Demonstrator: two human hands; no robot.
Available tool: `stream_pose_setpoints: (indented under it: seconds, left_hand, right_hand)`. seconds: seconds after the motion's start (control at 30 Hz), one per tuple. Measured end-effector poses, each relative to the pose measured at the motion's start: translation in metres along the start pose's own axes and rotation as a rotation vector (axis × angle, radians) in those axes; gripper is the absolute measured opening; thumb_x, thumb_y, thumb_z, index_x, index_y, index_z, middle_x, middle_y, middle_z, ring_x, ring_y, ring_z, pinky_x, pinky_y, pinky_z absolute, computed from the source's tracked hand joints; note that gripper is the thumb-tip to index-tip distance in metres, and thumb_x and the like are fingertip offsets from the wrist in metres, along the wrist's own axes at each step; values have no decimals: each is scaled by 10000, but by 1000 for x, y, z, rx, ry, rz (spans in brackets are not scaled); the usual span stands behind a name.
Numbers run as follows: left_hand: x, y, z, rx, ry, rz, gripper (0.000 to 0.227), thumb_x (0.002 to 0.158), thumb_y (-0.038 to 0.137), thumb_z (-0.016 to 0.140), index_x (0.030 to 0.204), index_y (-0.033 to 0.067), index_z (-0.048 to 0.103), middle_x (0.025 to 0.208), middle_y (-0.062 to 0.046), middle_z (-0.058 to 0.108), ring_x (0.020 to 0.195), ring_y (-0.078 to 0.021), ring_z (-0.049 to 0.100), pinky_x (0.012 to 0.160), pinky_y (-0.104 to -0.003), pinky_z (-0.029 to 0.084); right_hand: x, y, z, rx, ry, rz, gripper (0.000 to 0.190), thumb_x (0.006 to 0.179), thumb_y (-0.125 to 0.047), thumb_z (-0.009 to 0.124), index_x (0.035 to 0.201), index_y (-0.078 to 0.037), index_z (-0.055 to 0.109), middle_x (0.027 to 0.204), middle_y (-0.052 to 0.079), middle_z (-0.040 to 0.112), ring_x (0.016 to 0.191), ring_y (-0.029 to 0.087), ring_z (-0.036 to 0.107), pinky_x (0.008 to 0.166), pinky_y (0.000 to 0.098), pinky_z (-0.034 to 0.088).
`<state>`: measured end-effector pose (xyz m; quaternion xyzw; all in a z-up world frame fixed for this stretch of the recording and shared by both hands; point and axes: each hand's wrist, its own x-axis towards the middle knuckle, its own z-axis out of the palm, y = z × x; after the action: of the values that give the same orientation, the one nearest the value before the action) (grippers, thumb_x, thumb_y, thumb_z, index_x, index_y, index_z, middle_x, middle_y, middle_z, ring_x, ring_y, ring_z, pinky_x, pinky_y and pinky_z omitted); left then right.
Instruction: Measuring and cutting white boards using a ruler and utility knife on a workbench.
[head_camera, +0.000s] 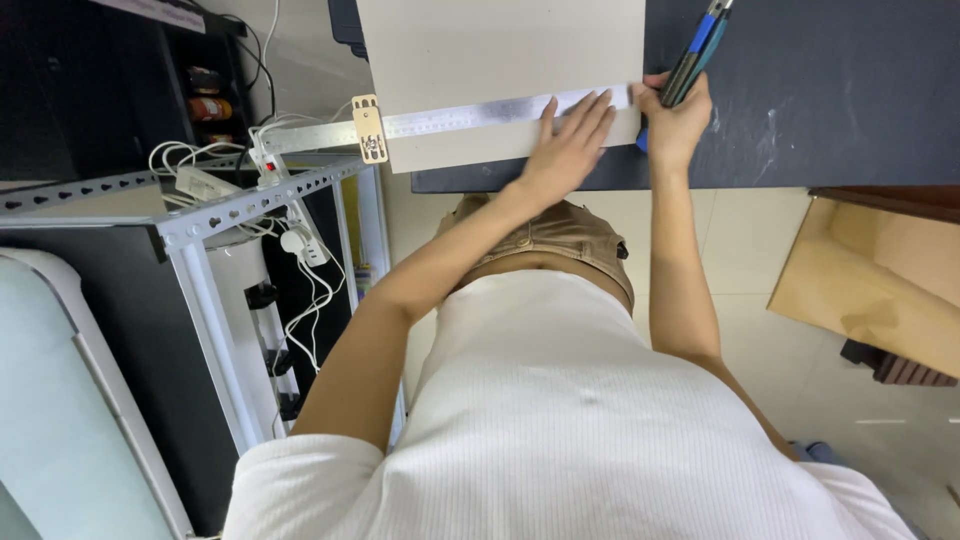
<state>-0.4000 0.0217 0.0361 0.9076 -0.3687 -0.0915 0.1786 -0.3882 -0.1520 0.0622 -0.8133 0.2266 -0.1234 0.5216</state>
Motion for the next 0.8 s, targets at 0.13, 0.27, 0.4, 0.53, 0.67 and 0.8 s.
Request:
stream_pose_setpoints:
  seconds: [0.13,0.27,0.4,0.53,0.67,0.8]
  left_hand:
    - [14,23,21,466,230,-70,519,1042,362,583,1482,106,481,1549,-97,373,1393,-267,423,1032,-689,426]
    - [13,27,15,511,186,-49,577,1024,366,603,1500,76,453,1553,-140,355,1407,-320,383,1018,-716,433]
    - [15,27,11,539,174,-43,596,961,304,637,1486,83,463,1546,-131,365,1403,-316,386,1001,-713,448]
    - [16,28,13,540,193,-41,582,914,259,670,1450,103,505,1529,-131,381,1378,-319,417,984,-720,457]
    - [17,27,10,539,173,-40,577,922,252,656,1456,109,493,1521,-132,385,1366,-317,422,970,-716,465]
    - [17,27,8,545,191,-44,549,930,258,653,1443,120,512,1514,-123,397,1360,-308,430,966,-708,473]
  right_hand:
    - [-27,-8,-29,-166,-122,0,231,1034,-234,604,1146,-64,495,766,43,645,567,156,600,517,318,509]
    - [-68,-37,-50,-398,-385,-69,576,1116,-138,443,1592,-235,134,1336,208,672,448,378,469,571,400,453]
    - [-76,-21,-53,-520,-447,14,600,1135,-76,431,1641,-236,151,565,65,365,483,212,275,525,352,363]
    - [-78,-22,-54,-561,-450,18,593,1123,-74,441,1634,-239,190,571,87,405,481,235,312,549,349,398]
    - [-77,-34,-47,-576,-475,93,602,1125,-89,430,1635,-269,166,561,73,387,470,219,325,518,366,383]
    - [-73,-32,-47,-578,-482,103,591,1127,-119,422,1633,-277,161,553,97,420,452,244,357,530,377,417]
